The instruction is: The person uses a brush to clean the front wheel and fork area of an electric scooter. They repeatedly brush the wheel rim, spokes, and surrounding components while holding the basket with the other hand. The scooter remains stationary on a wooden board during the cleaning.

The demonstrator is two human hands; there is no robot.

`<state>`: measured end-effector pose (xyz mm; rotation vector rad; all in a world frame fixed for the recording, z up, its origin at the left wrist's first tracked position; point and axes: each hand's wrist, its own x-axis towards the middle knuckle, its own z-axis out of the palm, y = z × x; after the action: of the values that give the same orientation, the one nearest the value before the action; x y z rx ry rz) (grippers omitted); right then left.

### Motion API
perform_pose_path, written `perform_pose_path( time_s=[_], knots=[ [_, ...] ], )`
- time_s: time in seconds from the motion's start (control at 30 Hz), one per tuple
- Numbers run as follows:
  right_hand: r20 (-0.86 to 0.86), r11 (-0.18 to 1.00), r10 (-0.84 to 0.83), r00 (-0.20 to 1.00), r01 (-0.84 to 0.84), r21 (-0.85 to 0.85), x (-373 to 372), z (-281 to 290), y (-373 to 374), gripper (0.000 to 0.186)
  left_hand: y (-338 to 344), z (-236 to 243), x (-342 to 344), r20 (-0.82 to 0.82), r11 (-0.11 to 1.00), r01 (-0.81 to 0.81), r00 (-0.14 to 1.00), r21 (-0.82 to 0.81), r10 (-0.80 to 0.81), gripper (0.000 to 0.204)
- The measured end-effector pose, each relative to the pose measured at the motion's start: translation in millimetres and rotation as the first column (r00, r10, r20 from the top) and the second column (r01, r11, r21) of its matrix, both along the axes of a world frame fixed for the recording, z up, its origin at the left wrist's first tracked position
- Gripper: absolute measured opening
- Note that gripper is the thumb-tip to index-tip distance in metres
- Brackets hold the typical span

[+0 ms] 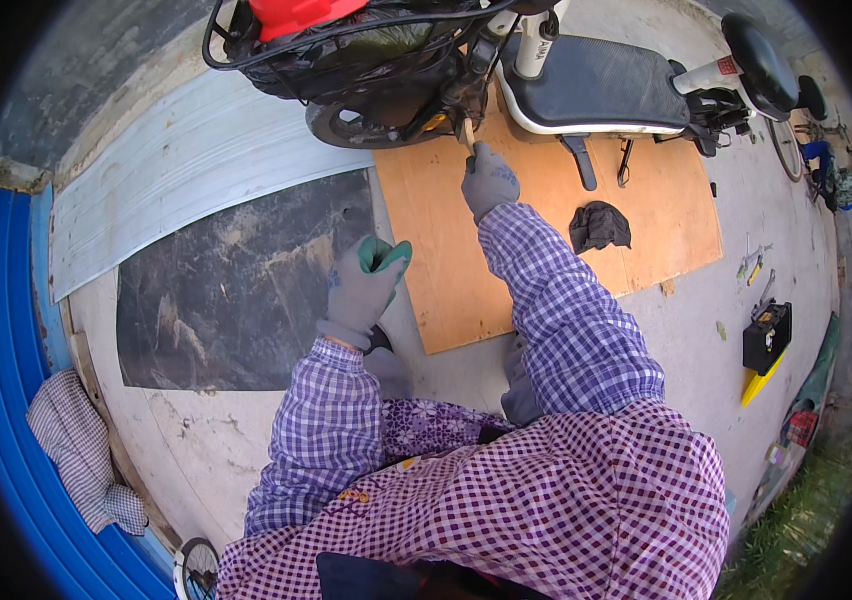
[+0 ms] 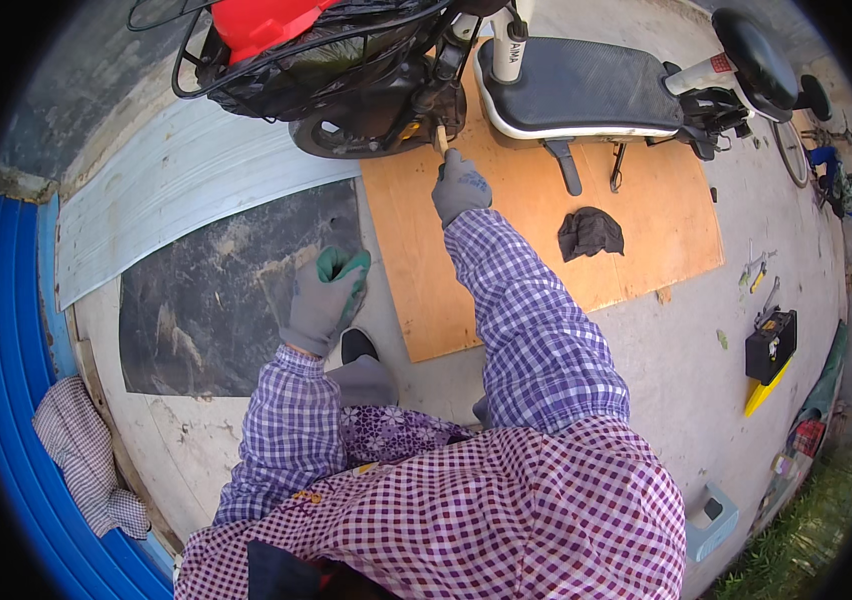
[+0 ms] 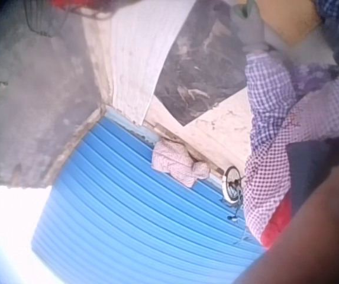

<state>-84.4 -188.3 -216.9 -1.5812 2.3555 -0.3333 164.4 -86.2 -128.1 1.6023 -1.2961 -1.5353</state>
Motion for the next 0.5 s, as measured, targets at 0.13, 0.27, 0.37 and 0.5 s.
perform_pose_path(
  time_s=[0.13, 0.27, 0.37, 0.5],
  knots=[
    [0.083, 0.996, -0.094, 0.992, 0.094, 0.001, 9, -2, 8, 0.029, -3, -5, -4, 0.022, 1.0, 0.011, 1.0, 0.014, -0.011, 0.033],
    [0.158, 0.982, -0.169, 0.973, 0.18, -0.059, 23, -2, 31, 0.034, -2, -9, -5, 0.022, 0.999, 0.023, 1.0, -0.028, -0.022, 0.032],
    [0.178, 0.956, -0.18, 0.967, 0.215, -0.201, 29, -4, 30, 0.035, 2, -6, -3, 0.009, 1.0, 0.012, 1.0, 0.006, -0.012, 0.031],
    [0.159, 0.98, -0.132, 0.978, 0.153, -0.126, 24, -11, 8, 0.034, 2, 0, 0, 0.042, 0.997, 0.034, 0.999, -0.075, -0.031, 0.031]
  ],
)
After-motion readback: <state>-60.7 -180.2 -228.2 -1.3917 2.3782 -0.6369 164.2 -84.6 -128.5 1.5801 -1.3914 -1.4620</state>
